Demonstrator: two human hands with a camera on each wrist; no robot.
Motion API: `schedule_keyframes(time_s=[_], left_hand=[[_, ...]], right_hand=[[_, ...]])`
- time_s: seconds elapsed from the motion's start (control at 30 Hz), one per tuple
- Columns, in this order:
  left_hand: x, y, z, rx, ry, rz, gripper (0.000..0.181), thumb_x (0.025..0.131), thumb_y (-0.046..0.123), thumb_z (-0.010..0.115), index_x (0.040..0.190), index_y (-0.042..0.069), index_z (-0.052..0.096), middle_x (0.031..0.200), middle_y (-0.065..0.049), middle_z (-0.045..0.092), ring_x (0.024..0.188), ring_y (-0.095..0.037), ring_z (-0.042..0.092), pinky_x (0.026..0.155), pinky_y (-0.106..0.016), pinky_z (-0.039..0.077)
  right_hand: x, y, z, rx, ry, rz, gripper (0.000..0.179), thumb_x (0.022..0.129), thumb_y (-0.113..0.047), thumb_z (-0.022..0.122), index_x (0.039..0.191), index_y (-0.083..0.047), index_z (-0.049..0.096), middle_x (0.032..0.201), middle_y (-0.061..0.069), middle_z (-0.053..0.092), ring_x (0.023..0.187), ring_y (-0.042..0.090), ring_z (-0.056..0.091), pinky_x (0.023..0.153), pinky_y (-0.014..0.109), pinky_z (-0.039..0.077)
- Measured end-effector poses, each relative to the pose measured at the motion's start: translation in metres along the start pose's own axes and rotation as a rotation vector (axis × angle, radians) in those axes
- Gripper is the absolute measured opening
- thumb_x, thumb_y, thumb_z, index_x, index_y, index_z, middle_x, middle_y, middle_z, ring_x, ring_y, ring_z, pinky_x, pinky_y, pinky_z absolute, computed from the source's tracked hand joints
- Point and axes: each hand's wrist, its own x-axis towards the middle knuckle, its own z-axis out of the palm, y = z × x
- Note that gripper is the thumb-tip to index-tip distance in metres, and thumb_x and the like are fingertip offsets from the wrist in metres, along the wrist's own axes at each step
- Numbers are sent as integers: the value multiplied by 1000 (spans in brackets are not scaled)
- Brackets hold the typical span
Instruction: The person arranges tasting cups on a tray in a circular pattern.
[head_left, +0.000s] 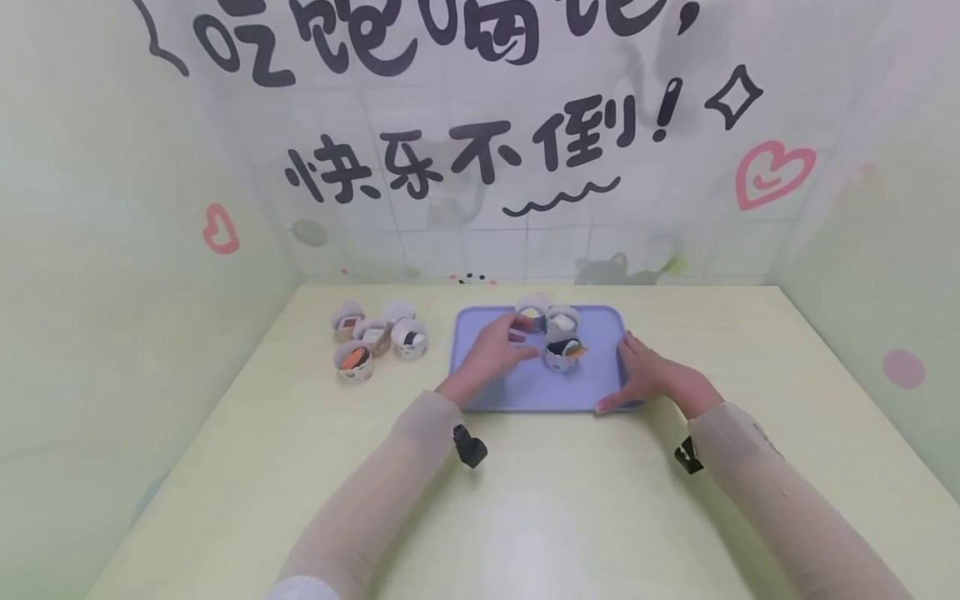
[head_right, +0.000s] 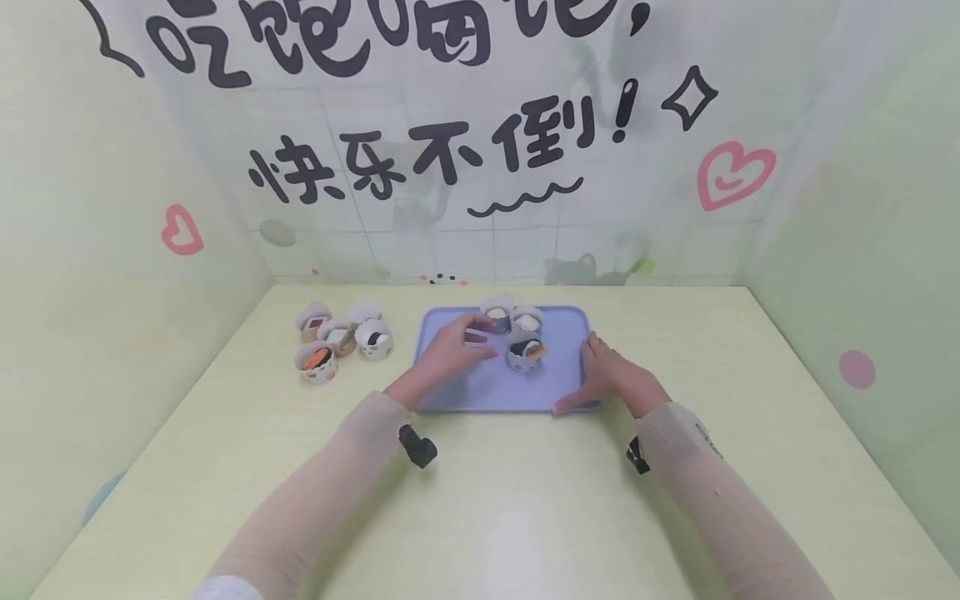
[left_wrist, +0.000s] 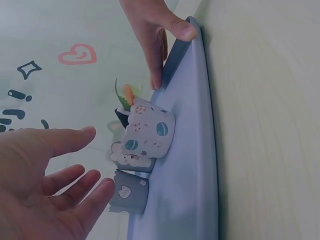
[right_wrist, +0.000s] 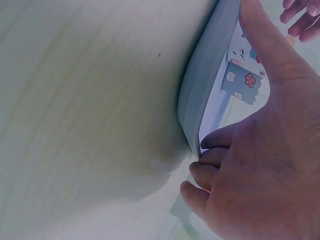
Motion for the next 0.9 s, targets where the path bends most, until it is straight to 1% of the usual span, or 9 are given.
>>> schedule_keyframes(time_s=[0.2,0.33,0.57,0.73,0.8,0.9], left_hand=[[-10,-5,-22,10,45,19,51,88,14,75,135,5,55,137,-11,60,126,-28,60,105,-39,53],[-19,-12,-41,16,62,6,50,90,17,73,136,7,54,139,-10,59,128,-28,59,106,-41,52],[-34,-32,-77,28,116,-28,51,92,19,71,137,6,52,142,-13,57,131,-33,57,108,-44,50],[-46,-46,-104,19,153,-73,52,93,22,69,139,5,51,144,-14,55,133,-34,54,109,-46,49],[-51,-53,-116,4,169,-81,52,94,22,68,139,5,50,144,-15,54,134,-35,52,110,-47,48],[-59,-62,-134,7,203,-81,52,95,23,67,140,3,49,146,-18,52,135,-39,51,111,-49,46]], right_hand=[[3,-1,0,-8,9,-17,138,70,-61,82,148,22,6,157,44,-2,147,57,5,123,62,14],[4,-3,2,8,9,-14,138,70,-60,83,148,22,5,157,43,-2,148,56,4,123,61,14],[3,-6,3,18,14,-12,137,70,-58,84,149,22,5,158,42,-2,148,55,4,123,61,14],[0,-5,3,26,24,-26,136,70,-56,85,148,23,6,156,44,0,147,57,5,123,61,14],[-2,-4,3,24,27,-27,136,69,-56,85,147,24,7,156,45,0,147,57,5,123,62,14],[-2,-3,3,20,29,-27,137,69,-57,85,147,24,7,156,45,0,147,57,5,123,61,15]])
